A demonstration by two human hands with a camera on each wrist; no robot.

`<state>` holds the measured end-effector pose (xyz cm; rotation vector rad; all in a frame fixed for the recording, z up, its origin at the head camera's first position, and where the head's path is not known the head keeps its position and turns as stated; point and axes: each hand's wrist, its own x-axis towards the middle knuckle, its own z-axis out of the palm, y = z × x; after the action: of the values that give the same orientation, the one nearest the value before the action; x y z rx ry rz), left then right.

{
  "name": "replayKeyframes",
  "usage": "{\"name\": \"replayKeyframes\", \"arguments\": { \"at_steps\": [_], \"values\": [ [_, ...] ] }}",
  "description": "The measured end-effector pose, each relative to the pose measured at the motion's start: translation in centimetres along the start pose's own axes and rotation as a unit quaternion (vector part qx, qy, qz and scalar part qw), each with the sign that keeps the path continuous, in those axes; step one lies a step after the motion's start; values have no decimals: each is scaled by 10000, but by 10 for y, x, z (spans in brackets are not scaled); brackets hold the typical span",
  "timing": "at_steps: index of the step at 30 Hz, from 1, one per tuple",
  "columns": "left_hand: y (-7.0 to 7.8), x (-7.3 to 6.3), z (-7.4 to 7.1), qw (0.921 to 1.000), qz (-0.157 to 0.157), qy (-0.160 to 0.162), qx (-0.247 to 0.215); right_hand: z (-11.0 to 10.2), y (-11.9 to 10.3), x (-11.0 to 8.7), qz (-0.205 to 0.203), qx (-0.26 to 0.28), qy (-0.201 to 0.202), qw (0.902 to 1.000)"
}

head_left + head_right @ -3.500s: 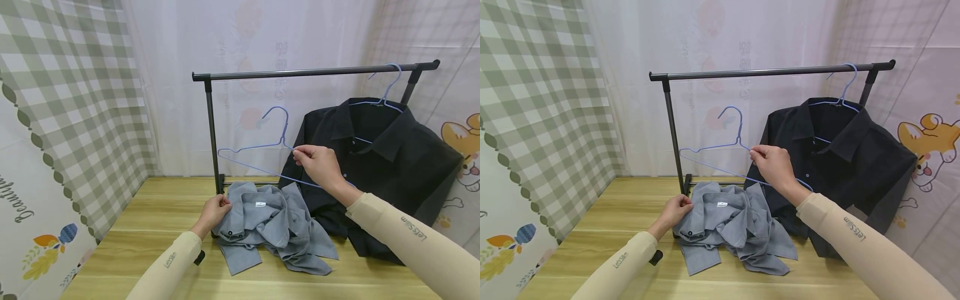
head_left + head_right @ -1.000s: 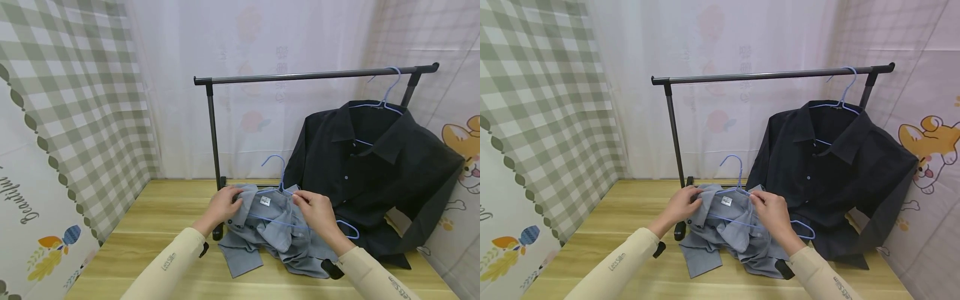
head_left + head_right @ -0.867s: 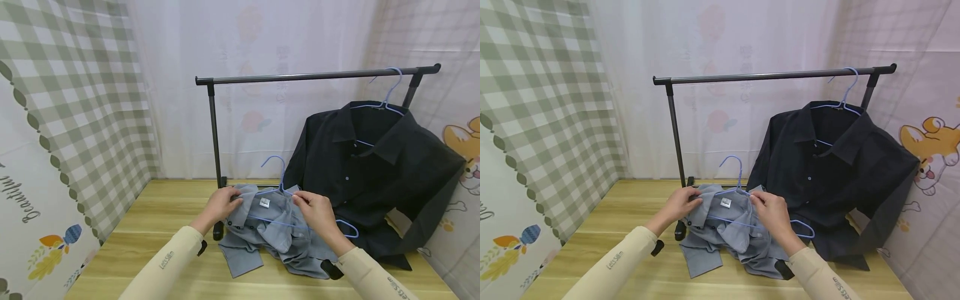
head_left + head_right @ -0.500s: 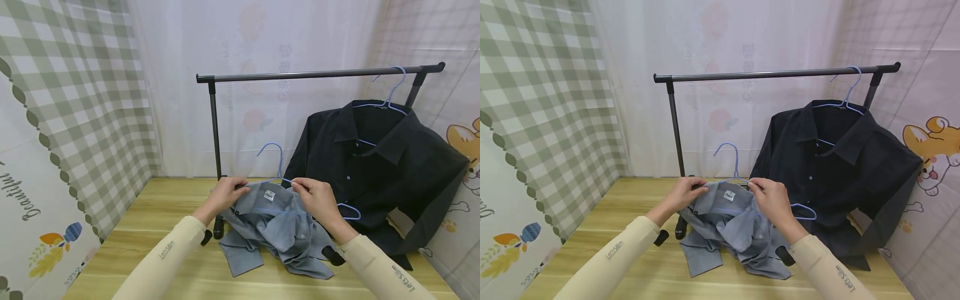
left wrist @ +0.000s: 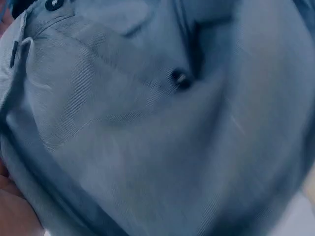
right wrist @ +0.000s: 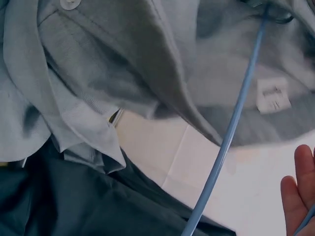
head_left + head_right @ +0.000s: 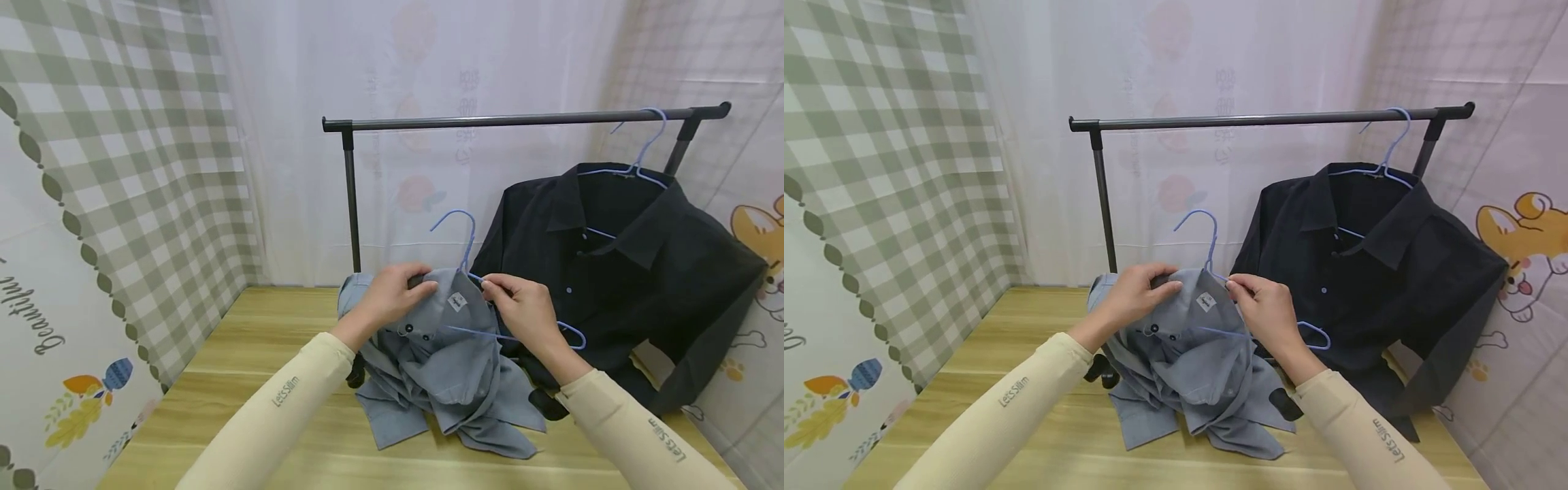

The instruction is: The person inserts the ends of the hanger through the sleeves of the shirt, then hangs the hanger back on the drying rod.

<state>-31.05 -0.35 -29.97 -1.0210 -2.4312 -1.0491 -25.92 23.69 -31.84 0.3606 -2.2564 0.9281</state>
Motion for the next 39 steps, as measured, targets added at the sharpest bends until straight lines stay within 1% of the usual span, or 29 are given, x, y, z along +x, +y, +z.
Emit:
{"name": "replayKeyframes", "arguments": {
  "at_steps": [2, 3, 5, 6, 7, 8, 9, 10, 11, 13, 14, 15, 16, 17, 19, 20, 21, 22, 23, 24, 25, 27, 29, 30, 32, 35, 37, 39],
  "values": [
    [-8, -3, -6, 9999, -33, 66, 95, -2, 3, 2, 74, 7, 136, 9999],
    [-14, -4, -9, 9996, 19, 228, 185, -3, 5, 3, 98, 10, 195, 9998],
    [-26, -7, -13, 9955, 234, 780, 487, -3, 7, 4, 144, 23, 264, 9995],
    [-32, -10, -13, 9903, 390, 1123, 722, -4, 7, 5, 164, 21, 283, 9995],
    [-39, -12, -13, 9826, 575, 1471, 974, -3, 7, 5, 175, 6, 288, 9994],
    [-45, -16, -12, 9711, 807, 1854, 1268, -3, 7, 6, 197, -3, 279, 9994],
    [-51, -19, -9, 9571, 1040, 2196, 1580, -3, 6, 6, 220, -8, 265, 9994],
    [-56, -23, -6, 9435, 1243, 2452, 1851, -3, 6, 6, 237, -8, 249, 9994],
    [-59, -27, -1, 9318, 1428, 2600, 2092, -2, 5, 6, 253, -3, 231, 9994],
    [-61, -35, 9, 9136, 1701, 2660, 2562, -1, 3, 6, 267, 13, 205, 9994],
    [-60, -38, 15, 9085, 1702, 2614, 2781, 0, 1, 6, 269, 21, 195, 9994],
    [-58, -40, 21, 9070, 1609, 2531, 2957, 1, 0, 6, 263, 34, 188, 9995],
    [-55, -41, 27, 9091, 1412, 2424, 3080, 2, -2, 5, 243, 58, 180, 9995],
    [-51, -41, 31, 9124, 1122, 2309, 3188, 4, -4, 4, 220, 73, 169, 9996],
    [-43, -39, 39, 9209, 349, 2051, 3297, 6, -8, 4, 180, 91, 137, 9997],
    [-39, -38, 42, 9251, -61, 1926, 3271, 8, -9, 3, 164, 99, 122, 9997],
    [-37, -36, 43, 9280, -396, 1826, 3223, 9, -11, 3, 147, 107, 114, 9998],
    [-35, -35, 44, 9307, -664, 1740, 3149, 10, -13, 3, 130, 105, 111, 9998],
    [-34, -33, 44, 9336, -844, 1678, 3051, 11, -14, 3, 132, 86, 110, 9998],
    [-33, -32, 44, 9389, -944, 1630, 2879, 12, -15, 3, 138, 71, 107, 9998],
    [-32, -31, 43, 9465, -982, 1572, 2642, 13, -16, 3, 150, 56, 102, 9998],
    [-29, -31, 42, 9645, -942, 1419, 2016, 14, -17, 5, 183, 14, 67, 9998],
    [-21, -30, 43, 9809, -850, 1212, 1265, 15, -18, 6, 216, -25, 4, 9998],
    [-16, -29, 44, 9868, -826, 1089, 868, 15, -19, 7, 217, -38, -24, 9998],
    [-4, -26, 46, 9930, -735, 900, 199, 15, -20, 8, 179, -71, -61, 9998],
    [15, -17, 49, 9952, -538, 689, -444, 14, -21, 9, 56, -120, -42, 9999],
    [27, -12, 49, 9960, -370, 488, -643, 13, -20, 10, -42, -175, 30, 9998],
    [35, -7, 47, 9972, -275, 151, -674, 10, -18, 11, -55, -201, 104, 9997]
  ]
}}
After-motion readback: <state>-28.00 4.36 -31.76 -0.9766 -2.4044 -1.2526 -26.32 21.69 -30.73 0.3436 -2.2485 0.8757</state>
